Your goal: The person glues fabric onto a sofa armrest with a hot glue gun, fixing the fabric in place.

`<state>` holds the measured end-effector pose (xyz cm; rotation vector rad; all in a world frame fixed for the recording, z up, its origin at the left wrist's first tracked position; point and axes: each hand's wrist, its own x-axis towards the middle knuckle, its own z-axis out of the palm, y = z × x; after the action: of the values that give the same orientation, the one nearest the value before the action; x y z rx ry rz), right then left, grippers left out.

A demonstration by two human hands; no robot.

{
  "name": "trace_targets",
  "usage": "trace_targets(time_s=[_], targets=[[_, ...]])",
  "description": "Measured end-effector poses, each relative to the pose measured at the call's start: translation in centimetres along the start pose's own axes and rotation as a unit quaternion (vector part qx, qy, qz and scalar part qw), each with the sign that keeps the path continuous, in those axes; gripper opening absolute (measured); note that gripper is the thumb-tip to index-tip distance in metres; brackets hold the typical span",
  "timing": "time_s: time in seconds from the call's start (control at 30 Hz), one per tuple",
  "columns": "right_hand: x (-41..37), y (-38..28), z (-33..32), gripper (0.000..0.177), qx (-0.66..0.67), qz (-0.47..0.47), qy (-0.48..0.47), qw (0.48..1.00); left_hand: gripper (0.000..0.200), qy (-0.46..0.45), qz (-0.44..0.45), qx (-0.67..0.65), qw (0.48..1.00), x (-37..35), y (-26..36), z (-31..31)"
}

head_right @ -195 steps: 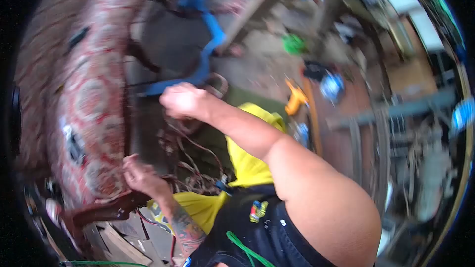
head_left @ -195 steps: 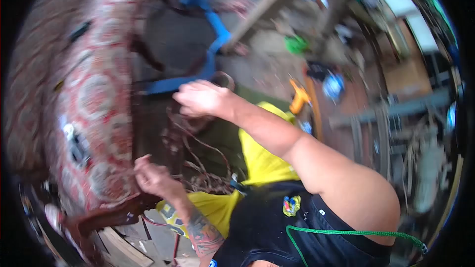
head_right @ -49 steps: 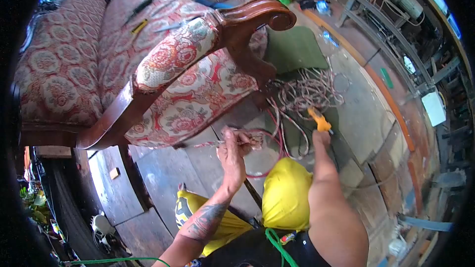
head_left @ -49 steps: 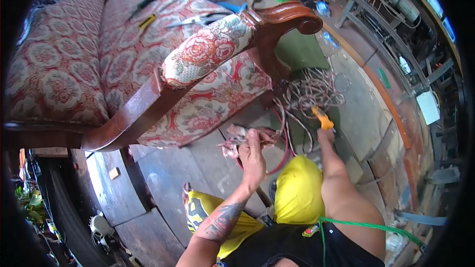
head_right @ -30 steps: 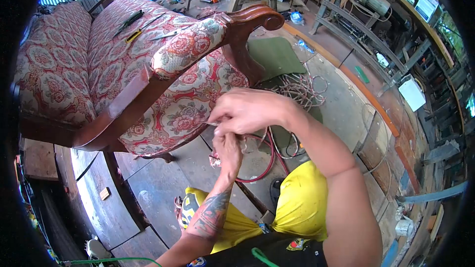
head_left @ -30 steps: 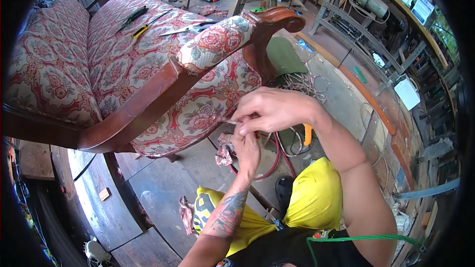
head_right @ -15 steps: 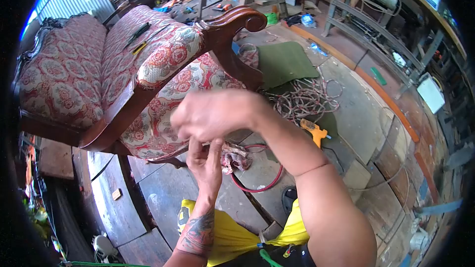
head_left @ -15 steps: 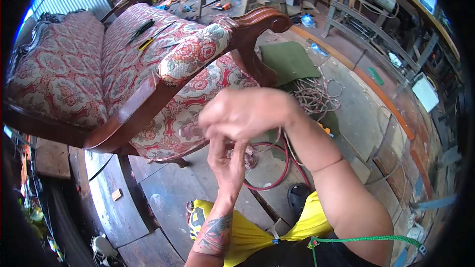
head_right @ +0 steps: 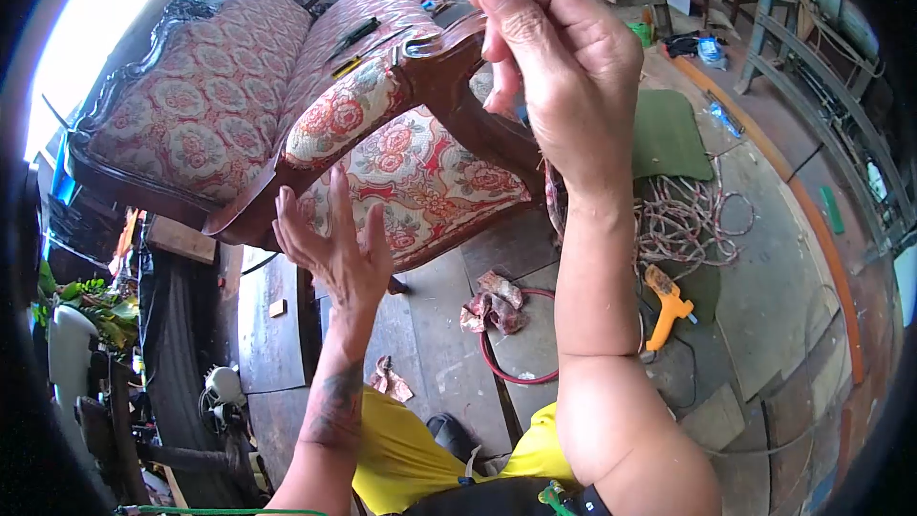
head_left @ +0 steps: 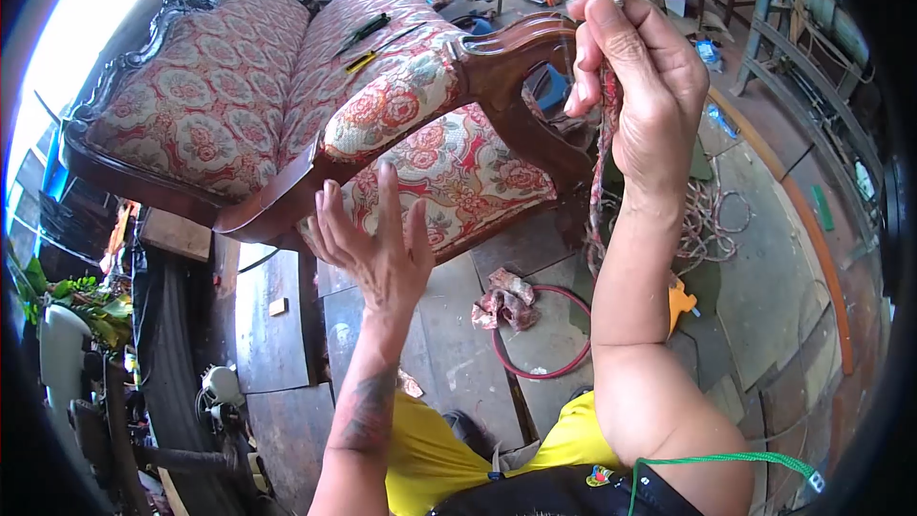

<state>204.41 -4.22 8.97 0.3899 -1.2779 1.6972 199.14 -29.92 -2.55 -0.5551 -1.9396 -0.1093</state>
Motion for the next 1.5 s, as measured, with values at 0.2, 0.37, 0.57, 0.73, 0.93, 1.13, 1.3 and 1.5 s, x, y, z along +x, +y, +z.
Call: trace_targets(time_s=[0.2, 0.37, 0.57, 0.73, 0.93, 1.13, 1.3, 1.5], targets=[[0.1, -0.6, -0.9, 0.015, 0.027, -0.01, -0.002, 1.0, 0.077, -0.067, 0.024, 0.056, 0.996, 1.0, 0.4, 3.9], [-0.1, -1.2, -1.6, 0.016, -0.005, -0.005, 0.002, 1.0, 0.067, -0.063, 0.074, 0.063, 0.993, 2.0, 2.6, 4.0], [0.0, -1.5, -2.5, 0.017, -0.022, -0.01, 0.015, 1.0, 0.05, 0.022, 0.074, -0.06, 0.995, 5.9, 3.4, 1.6], [-0.2, -2.0, -2.1, 0.017, -0.028, -0.011, 0.011, 0.999, 0.054, 0.008, 0.12, -0.07, 0.99, 11.2, 2.6, 0.8], [-0.4, -2.6, -1.9, 0.015, -0.009, -0.004, 0.017, 1.0, 0.07, -0.209, 0.085, -0.201, 0.953, 16.0, 1.9, -0.6], [-0.4, -2.4, -1.7, 0.015, 0.016, -0.038, 0.027, 0.999, 0.046, 0.018, -0.015, -0.448, 0.893, 20.5, 0.4, -1.8], [-0.2, -3.4, -2.9, 0.029, 0.218, 0.023, 0.047, 0.974, 0.038, 0.278, 0.067, -0.344, 0.894, 15.7, -2.1, -12.4], [-1.3, -6.7, -4.3, 0.017, 0.465, -0.066, -0.138, 0.872, 0.037, 0.169, 0.206, -0.618, 0.74, 14.1, -0.7, -21.9]])
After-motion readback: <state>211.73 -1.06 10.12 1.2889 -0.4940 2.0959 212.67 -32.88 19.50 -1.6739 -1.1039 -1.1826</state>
